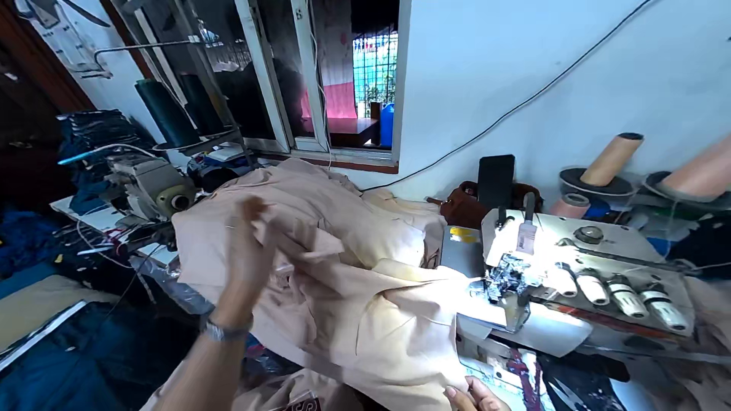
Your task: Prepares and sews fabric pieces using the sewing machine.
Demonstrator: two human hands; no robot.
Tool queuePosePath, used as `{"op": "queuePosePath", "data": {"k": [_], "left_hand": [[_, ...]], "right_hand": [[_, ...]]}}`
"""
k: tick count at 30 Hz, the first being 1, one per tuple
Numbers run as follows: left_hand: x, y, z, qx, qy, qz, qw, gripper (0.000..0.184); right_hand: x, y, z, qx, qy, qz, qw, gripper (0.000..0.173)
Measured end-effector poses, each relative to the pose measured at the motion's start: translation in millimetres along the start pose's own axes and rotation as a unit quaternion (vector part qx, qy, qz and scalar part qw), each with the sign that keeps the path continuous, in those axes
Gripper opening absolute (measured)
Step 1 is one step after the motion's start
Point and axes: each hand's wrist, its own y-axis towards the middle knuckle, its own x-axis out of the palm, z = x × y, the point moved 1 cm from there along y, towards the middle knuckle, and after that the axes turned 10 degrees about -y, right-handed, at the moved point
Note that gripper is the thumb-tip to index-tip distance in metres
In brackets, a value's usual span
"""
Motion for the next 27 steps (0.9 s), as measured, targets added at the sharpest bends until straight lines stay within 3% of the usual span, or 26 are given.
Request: {"op": "queuePosePath", "data": {"k": [2,3,4,6,9,12,15,17,19,23,27], "left_hand": [[48.2,-48.5,19.8,0.108,-0.014,-0.194,0.975,0.020],[70.7,-69.3,23.7,0.161,-0.028,-0.316,0.934,0.015],[89.8,-84.1,26.9,0.198,-0.012,-0.410,0.890,0.020],[110.7,-98.5,26.1,0.180,0.104,-0.499,0.842,0.023],[112.2,-95.9,3.9,0.114,0.186,-0.505,0.835,0.041],[98.9,-91.6,-4.3,0.134,0.154,-0.517,0.831,0.020],[91.1,-99.2,21.5,0.207,-0.009,-0.522,0.827,0.008],[95.4,-108.5,50.7,0.243,-0.161,-0.536,0.793,0.017],[106.0,-115.1,70.4,0.219,-0.254,-0.544,0.769,0.023],[142.6,-112.8,62.1,0.134,-0.292,-0.484,0.814,0.020],[159.2,-119.2,55.4,0.082,-0.313,-0.445,0.835,0.020]], "right_hand": [[-0.7,-0.4,0.2,0.004,0.000,0.003,1.000,0.003],[-0.4,-1.4,-0.3,0.010,-0.002,0.004,1.000,0.003],[0.3,-2.4,-1.0,0.017,-0.004,0.005,1.000,0.003],[0.7,-3.6,-1.6,0.024,-0.009,0.007,1.000,0.004],[-0.2,-4.4,-0.9,0.021,-0.008,0.001,1.000,0.006],[-0.5,-5.2,-2.1,0.027,0.003,0.007,1.000,0.005],[3.2,-7.3,-5.4,0.003,0.019,0.032,0.999,0.003],[8.2,-9.4,-12.0,-0.051,0.023,0.041,0.998,0.005],[11.2,-11.9,-26.2,-0.091,0.042,0.034,0.994,0.008],[12.2,-9.9,-49.9,-0.106,0.085,0.030,0.990,0.015],[12.2,-2.1,-48.1,-0.116,0.060,0.056,0.990,0.017]]}}
